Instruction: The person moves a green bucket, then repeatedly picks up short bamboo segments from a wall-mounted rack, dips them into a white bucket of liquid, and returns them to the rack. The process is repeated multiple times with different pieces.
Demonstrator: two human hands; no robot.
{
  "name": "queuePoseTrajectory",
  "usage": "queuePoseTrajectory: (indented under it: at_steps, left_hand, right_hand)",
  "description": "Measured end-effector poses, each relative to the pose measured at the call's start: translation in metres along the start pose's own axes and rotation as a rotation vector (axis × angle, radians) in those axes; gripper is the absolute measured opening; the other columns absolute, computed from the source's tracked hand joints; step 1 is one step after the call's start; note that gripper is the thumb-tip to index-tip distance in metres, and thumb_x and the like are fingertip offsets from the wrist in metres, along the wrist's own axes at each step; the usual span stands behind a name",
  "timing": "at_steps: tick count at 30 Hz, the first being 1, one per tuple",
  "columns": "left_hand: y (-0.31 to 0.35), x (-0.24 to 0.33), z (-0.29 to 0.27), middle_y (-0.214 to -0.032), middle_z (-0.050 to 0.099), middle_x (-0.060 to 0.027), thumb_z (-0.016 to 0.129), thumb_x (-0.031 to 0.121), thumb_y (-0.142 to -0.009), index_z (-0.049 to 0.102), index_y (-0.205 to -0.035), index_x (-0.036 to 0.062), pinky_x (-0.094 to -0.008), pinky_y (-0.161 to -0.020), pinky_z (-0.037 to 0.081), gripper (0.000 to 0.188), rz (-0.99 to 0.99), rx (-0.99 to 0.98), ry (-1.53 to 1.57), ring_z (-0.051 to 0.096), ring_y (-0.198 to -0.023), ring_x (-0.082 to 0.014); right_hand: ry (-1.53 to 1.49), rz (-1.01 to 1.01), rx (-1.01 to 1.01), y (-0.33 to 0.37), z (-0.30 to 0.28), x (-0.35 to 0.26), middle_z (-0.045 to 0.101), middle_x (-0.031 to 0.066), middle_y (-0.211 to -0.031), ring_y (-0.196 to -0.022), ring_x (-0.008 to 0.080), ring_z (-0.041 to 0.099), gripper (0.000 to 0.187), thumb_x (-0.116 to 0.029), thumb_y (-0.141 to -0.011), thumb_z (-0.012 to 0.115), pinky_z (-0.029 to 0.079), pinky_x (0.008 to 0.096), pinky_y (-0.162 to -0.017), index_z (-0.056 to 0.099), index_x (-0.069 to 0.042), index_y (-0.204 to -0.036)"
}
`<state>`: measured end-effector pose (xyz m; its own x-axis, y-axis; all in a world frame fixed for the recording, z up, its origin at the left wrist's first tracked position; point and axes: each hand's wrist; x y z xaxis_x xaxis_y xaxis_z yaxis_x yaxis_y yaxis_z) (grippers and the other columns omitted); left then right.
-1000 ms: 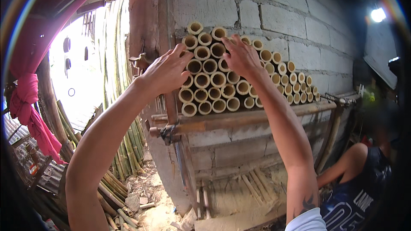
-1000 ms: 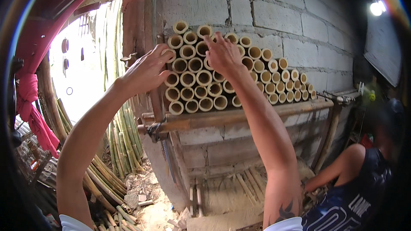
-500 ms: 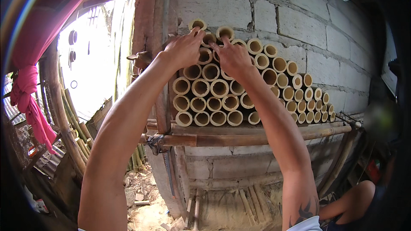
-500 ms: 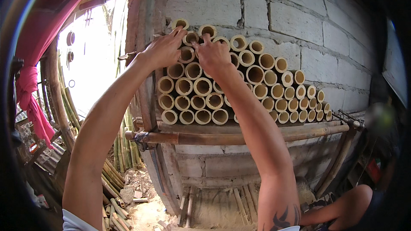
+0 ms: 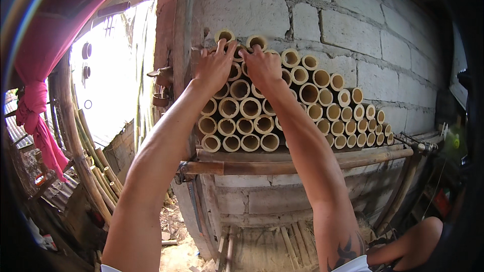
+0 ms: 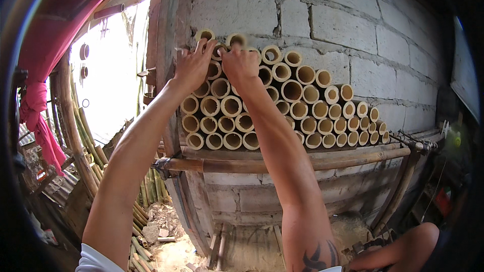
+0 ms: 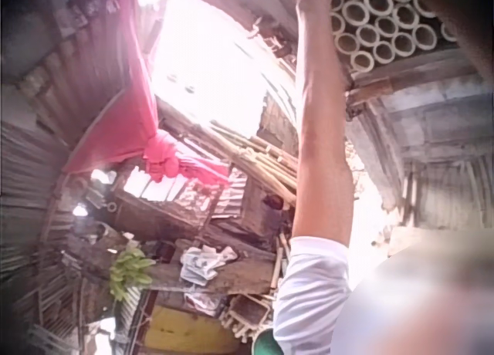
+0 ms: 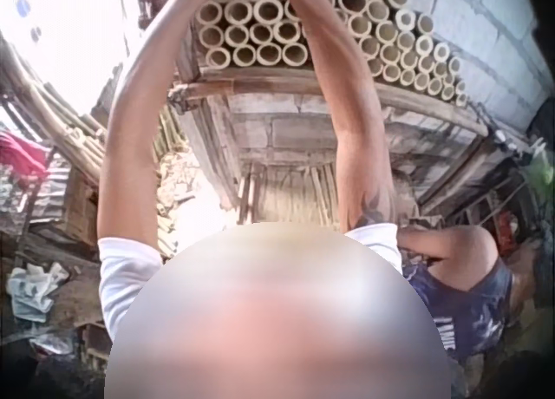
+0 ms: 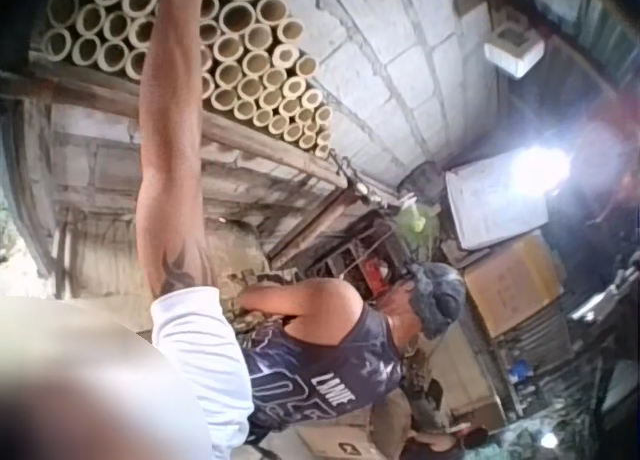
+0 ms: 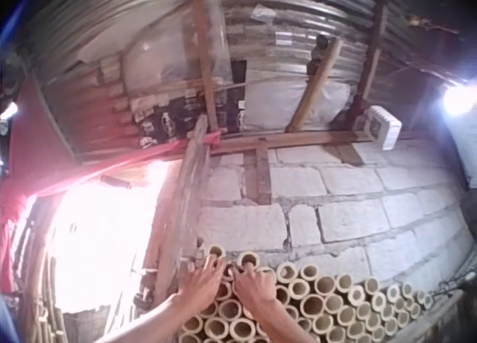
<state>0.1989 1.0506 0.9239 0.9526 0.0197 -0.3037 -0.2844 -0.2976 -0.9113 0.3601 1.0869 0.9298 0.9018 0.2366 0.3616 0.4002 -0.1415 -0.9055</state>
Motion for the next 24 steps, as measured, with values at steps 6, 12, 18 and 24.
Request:
queuePoseTrajectory:
  at_steps: [6,12,18,24]
  left_hand:
    - [0.003,-0.006,0.001,-0.153,0.038,-0.0208,0.057,-0.007,-0.088,0.026,-0.152,0.0075,-0.0544,-0.104,0.045,0.073,-0.097,0.004,0.236,0.058,-0.121,-0.0424]
    - [0.006,-0.012,0.017,-0.146,0.044,-0.0255,0.060,-0.009,-0.081,0.019,-0.152,0.0019,-0.0507,-0.099,0.048,0.083,0.005,0.208,0.240,0.060,-0.117,-0.0467]
    - [0.010,-0.015,0.017,-0.148,0.044,-0.0269,0.058,-0.008,-0.083,0.018,-0.154,0.0018,-0.0507,-0.102,0.048,0.082,0.023,0.170,0.264,0.059,-0.119,-0.0461]
    - [0.008,-0.006,0.000,-0.154,0.038,-0.0262,0.054,-0.009,-0.084,0.023,-0.155,0.0053,-0.0508,-0.108,0.046,0.079,-0.002,0.068,0.288,0.054,-0.128,-0.0451]
  right_hand:
    - [-0.151,0.126,0.060,-0.010,-0.014,0.005,0.066,0.0147,-0.115,-0.090,0.0332,0.073,0.044,-0.006,-0.092,0.057,0.059,0.0432,-0.078,0.067,-0.024,-0.132]
    - [-0.199,0.153,0.139,-0.020,-0.029,0.003,0.064,0.0181,-0.125,-0.090,0.0350,0.072,0.048,-0.003,-0.091,0.056,0.059,0.0437,-0.080,0.066,-0.023,-0.134]
    - [-0.184,0.098,0.073,-0.002,-0.028,-0.005,0.060,0.0201,-0.125,-0.088,0.0376,0.072,0.049,-0.003,-0.092,0.056,0.059,0.0458,-0.076,0.061,-0.020,-0.137]
    - [-0.228,0.076,0.033,0.005,-0.014,-0.006,0.059,0.0207,-0.120,-0.085,0.0377,0.072,0.044,-0.003,-0.093,0.055,0.059,0.0445,-0.073,0.059,-0.016,-0.136]
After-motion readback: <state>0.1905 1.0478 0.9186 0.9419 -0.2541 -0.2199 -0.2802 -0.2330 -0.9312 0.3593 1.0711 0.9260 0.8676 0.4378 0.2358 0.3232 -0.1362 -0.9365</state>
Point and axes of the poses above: each hand's wrist, its own y-axis away from the middle knuckle, its own z-axis out of the palm, x = y × z
